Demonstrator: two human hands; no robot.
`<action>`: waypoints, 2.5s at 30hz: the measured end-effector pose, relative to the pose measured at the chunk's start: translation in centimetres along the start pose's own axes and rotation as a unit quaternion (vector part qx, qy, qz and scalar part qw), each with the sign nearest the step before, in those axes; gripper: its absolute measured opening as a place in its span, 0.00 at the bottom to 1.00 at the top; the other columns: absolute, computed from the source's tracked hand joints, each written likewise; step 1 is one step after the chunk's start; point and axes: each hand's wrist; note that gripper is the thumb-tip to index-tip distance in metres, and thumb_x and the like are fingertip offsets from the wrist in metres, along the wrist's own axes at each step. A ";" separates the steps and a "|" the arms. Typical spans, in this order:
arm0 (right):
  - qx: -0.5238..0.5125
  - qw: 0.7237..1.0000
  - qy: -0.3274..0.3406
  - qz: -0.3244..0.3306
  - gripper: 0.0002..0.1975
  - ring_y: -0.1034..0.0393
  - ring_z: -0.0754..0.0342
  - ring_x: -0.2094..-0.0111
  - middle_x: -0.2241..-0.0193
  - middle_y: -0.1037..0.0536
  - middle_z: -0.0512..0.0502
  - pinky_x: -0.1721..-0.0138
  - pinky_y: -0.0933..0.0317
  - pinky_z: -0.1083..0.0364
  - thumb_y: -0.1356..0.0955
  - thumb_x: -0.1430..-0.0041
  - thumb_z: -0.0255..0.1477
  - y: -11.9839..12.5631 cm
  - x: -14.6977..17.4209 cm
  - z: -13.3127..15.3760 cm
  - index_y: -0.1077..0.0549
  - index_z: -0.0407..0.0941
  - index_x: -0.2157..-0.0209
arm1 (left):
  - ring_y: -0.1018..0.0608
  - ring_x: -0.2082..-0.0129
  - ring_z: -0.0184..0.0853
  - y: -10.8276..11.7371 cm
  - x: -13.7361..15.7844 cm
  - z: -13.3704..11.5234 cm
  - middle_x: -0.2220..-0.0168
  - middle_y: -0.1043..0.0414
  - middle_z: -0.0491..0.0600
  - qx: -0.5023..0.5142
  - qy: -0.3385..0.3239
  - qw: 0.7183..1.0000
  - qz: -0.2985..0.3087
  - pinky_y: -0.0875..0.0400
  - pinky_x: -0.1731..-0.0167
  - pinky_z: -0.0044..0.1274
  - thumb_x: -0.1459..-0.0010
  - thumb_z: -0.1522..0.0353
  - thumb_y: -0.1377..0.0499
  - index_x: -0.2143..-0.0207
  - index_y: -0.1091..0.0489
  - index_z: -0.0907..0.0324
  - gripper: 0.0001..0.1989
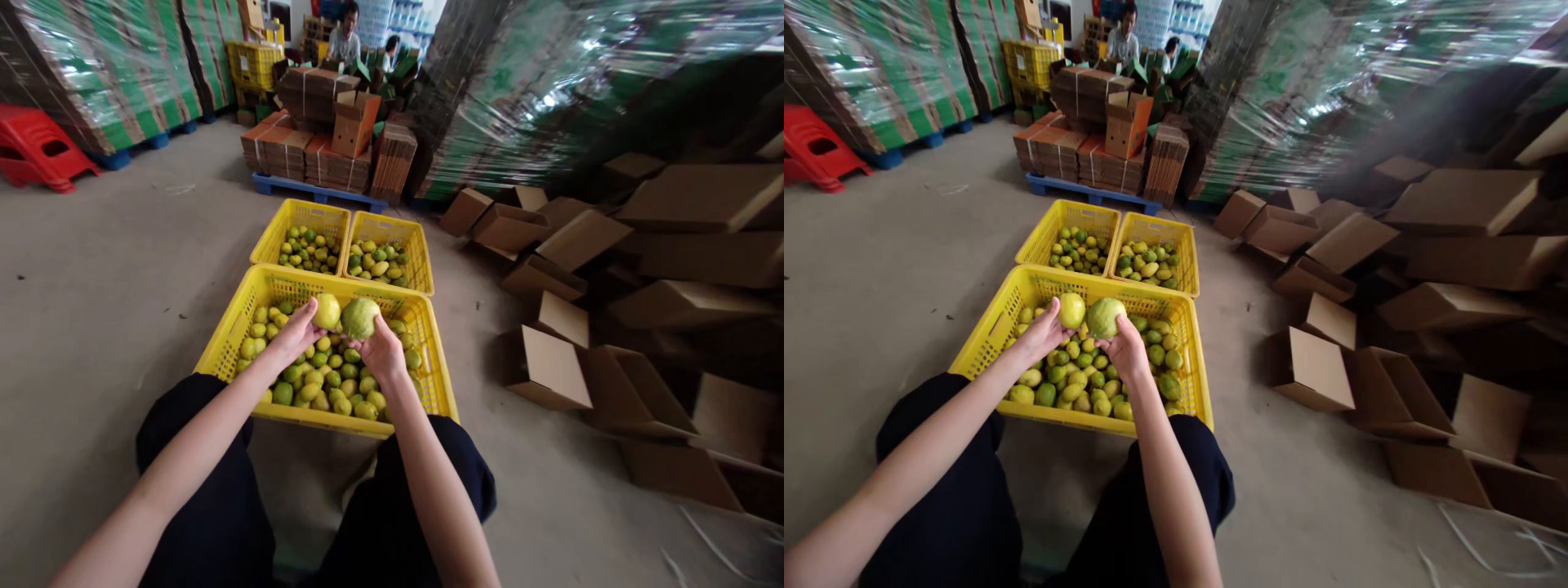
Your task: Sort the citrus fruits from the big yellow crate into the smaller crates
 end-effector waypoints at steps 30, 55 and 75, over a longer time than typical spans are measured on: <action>-0.150 0.984 -0.057 -0.079 0.11 0.23 0.49 0.71 0.69 0.19 0.49 0.71 0.27 0.50 0.31 0.42 0.40 -0.1 -0.3 -1.0 0.28 0.47 0.63 | 0.23 0.77 0.33 -1.2 0.6 -0.7 0.69 0.23 0.55 0.080 0.092 0.992 -0.020 0.29 0.78 0.22 0.37 0.64 0.48 0.58 0.28 0.65 0.15; -0.114 0.979 -0.153 -0.068 0.13 0.23 0.47 0.72 0.72 0.19 0.42 0.75 0.26 0.50 0.35 0.43 0.35 -0.4 0.3 0.3 0.28 0.42 0.59 | 0.21 0.78 0.35 -1.5 0.8 -1.3 0.75 0.25 0.55 0.122 0.137 0.980 -0.081 0.29 0.83 0.20 0.34 0.63 0.56 0.60 0.29 0.69 0.22; -0.028 0.986 -0.163 -0.030 0.28 0.29 0.51 0.81 0.80 0.24 0.43 0.80 0.33 0.54 0.37 0.44 0.54 0.4 -0.1 0.2 0.25 0.41 0.69 | 0.30 0.85 0.31 -0.7 0.1 0.4 0.73 0.24 0.56 0.014 0.199 0.980 -0.014 0.37 0.85 0.21 0.35 0.48 0.61 0.51 0.30 0.67 0.35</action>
Point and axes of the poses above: each hand's wrist, its own x-axis away from the middle knuckle, its own y-axis out of the back of the hand, z = x × y
